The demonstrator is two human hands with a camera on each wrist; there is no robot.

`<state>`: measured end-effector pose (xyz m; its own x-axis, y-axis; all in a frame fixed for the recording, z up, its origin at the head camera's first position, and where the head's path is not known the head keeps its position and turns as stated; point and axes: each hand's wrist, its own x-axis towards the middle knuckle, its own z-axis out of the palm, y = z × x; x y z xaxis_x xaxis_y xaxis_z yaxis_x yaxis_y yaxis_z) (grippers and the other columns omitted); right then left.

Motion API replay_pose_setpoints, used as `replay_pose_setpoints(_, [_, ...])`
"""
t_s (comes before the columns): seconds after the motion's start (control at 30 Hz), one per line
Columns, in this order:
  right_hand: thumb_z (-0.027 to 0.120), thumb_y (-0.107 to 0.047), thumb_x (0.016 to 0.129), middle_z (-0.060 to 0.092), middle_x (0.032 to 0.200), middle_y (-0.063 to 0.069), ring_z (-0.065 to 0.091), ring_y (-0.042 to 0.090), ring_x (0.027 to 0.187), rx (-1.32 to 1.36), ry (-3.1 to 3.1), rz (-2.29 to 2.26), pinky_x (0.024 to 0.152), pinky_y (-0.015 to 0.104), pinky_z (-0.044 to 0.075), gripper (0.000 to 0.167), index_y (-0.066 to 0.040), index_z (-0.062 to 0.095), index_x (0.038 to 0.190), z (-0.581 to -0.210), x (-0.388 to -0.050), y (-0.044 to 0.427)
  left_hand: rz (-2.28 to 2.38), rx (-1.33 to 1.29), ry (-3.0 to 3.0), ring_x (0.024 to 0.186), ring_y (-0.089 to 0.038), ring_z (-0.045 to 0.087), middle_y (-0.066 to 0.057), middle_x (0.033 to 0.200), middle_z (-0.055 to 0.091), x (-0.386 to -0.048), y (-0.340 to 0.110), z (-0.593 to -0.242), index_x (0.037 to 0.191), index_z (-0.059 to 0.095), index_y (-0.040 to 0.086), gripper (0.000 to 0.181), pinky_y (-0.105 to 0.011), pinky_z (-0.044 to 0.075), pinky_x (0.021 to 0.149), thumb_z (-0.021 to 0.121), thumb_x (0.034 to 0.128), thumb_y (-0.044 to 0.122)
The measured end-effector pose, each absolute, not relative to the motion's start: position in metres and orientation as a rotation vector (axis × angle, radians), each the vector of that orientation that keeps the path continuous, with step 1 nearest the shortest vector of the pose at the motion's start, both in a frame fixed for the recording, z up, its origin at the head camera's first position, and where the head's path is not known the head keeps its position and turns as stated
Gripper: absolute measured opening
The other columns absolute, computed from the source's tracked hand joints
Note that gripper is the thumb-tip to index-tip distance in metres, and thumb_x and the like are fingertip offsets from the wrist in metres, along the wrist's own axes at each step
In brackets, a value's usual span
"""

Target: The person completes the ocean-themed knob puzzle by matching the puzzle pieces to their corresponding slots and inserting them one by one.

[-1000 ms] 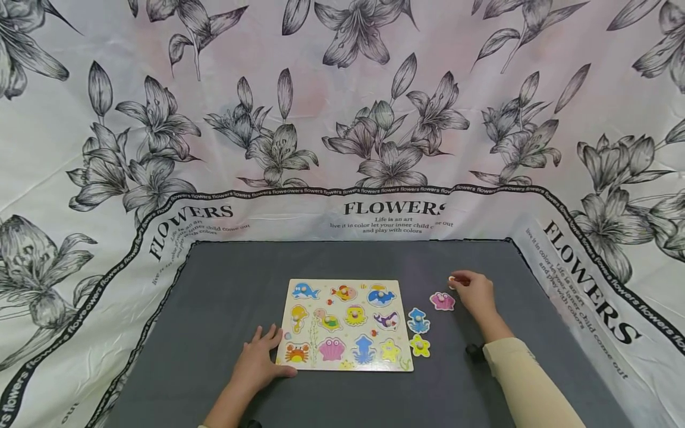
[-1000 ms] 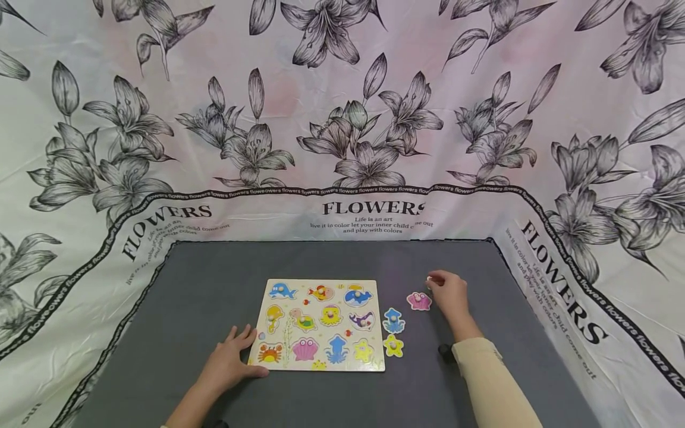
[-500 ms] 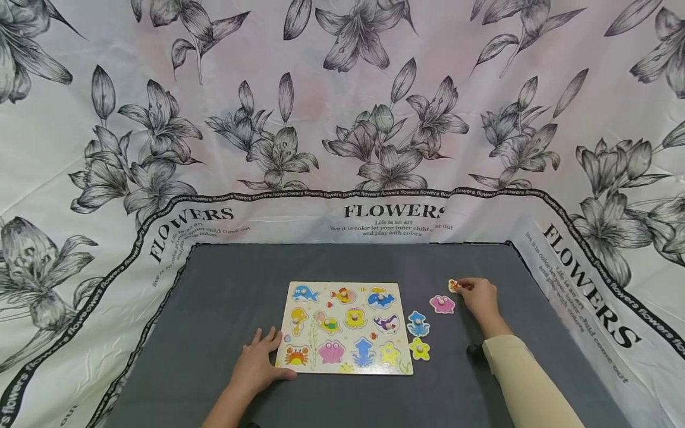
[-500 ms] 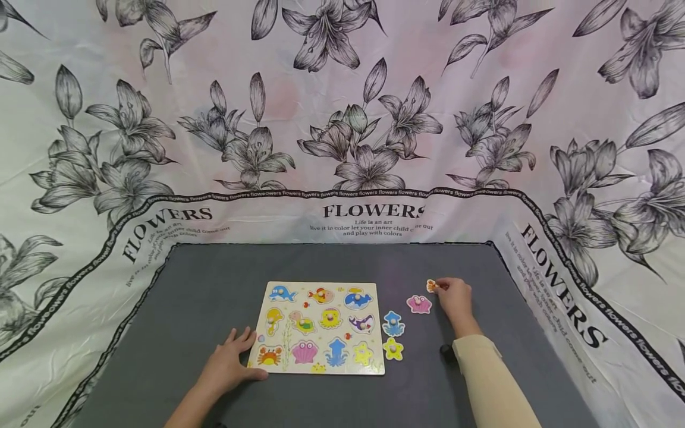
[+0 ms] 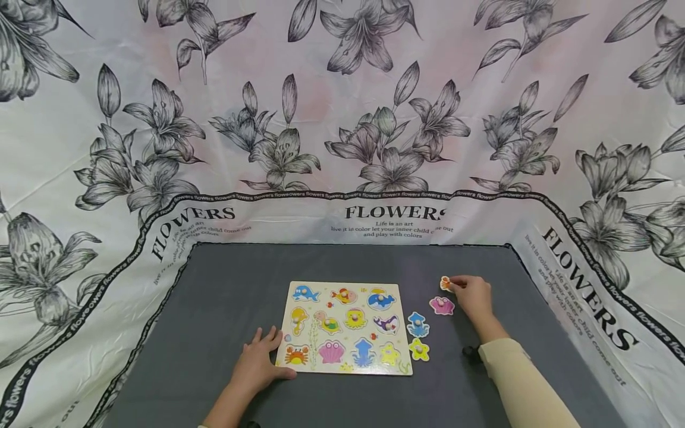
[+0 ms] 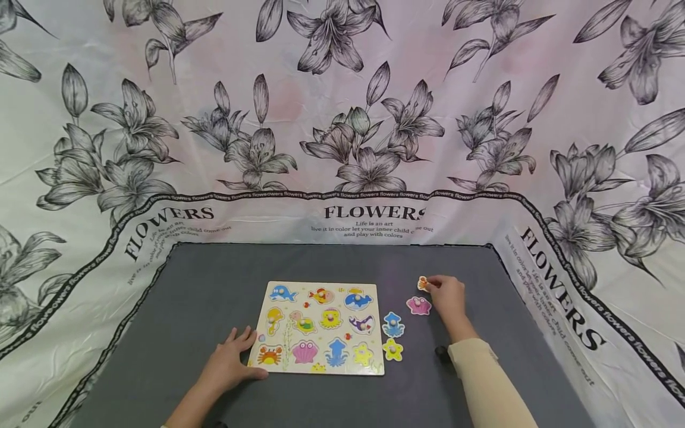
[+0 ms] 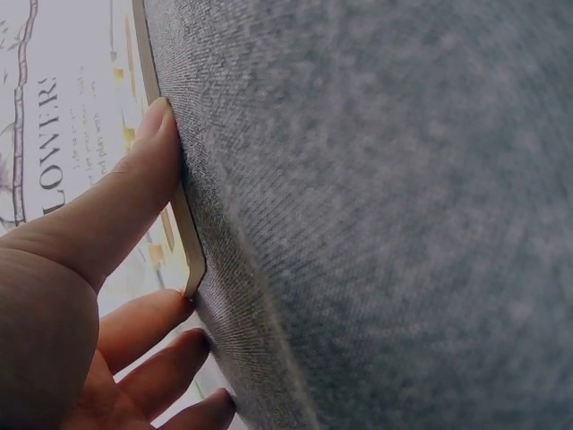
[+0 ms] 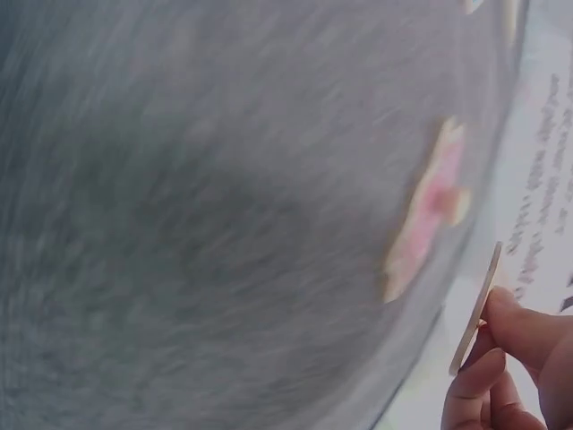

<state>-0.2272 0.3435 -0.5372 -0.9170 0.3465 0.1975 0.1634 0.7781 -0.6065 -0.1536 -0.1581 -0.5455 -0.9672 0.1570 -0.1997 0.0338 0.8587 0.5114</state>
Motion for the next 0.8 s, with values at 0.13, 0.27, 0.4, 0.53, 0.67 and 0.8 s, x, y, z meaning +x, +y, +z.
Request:
replay_pose_setpoints(0.13, [0.073,-0.011,0.093,0.076,0.099,0.020,0.070,0.033,0.089,-0.343,-2.674,0.879,0.076,0.049,0.058,0.017,0.001,0.078,0.104,-0.528,-0.224,0.328,0.768,0.130,2.788,0.149,-0.050,0.024,-0.019,0.157,0.042,-0.153,-0.158,-0.544,0.147,0.053,0.007,0.107,-0.074,0.024,0.113,0.095,0.0573,0.047])
replay_pose_setpoints(0.27, [0.073,-0.010,0.093,0.076,0.098,0.020,0.071,0.032,0.086,-0.295,-2.671,0.919,0.074,0.047,0.059,0.016,0.001,0.078,0.103,-0.518,-0.219,0.312,0.758,0.139,2.800,0.149,-0.050,0.024,-0.020,0.156,0.043,-0.153,-0.157,-0.545,0.147,0.053,0.007,0.107,-0.074,0.024,0.113,0.095,0.0572,0.047])
replay_pose_setpoints(0.4, [0.073,-0.010,0.093,0.076,0.098,0.019,0.072,0.030,0.085,-0.264,-2.672,0.957,0.073,0.045,0.060,0.016,0.001,0.078,0.103,-0.510,-0.216,0.299,0.747,0.151,2.805,0.149,-0.051,0.024,-0.021,0.156,0.043,-0.154,-0.158,-0.545,0.147,0.053,0.006,0.107,-0.074,0.024,0.113,0.095,0.0575,0.047])
replay_pose_setpoints(0.53, [0.075,-0.012,0.091,0.077,0.096,0.017,0.073,0.029,0.085,-0.221,-2.662,0.954,0.074,0.045,0.060,0.015,-0.001,0.079,0.101,-0.502,-0.213,0.287,0.744,0.153,2.801,0.149,-0.051,0.024,-0.020,0.156,0.042,-0.155,-0.158,-0.547,0.147,0.053,0.006,0.107,-0.074,0.024,0.114,0.094,0.0577,0.048])
replay_pose_setpoints(0.67, [0.077,-0.013,0.090,0.077,0.096,0.017,0.073,0.029,0.084,-0.155,-2.652,0.958,0.073,0.044,0.061,0.016,-0.001,0.080,0.101,-0.492,-0.210,0.273,0.747,0.150,2.806,0.148,-0.051,0.025,-0.020,0.156,0.042,-0.154,-0.158,-0.548,0.147,0.053,0.007,0.106,-0.074,0.025,0.112,0.094,0.0576,0.048])
replay_pose_setpoints(0.8, [0.076,-0.016,0.092,0.077,0.097,0.015,0.073,0.027,0.083,-0.138,-2.671,0.974,0.070,0.042,0.061,0.017,-0.003,0.080,0.103,-0.484,-0.208,0.259,0.756,0.151,2.808,0.149,-0.050,0.024,-0.020,0.157,0.042,-0.154,-0.158,-0.548,0.147,0.053,0.007,0.106,-0.074,0.025,0.113,0.094,0.0584,0.048])
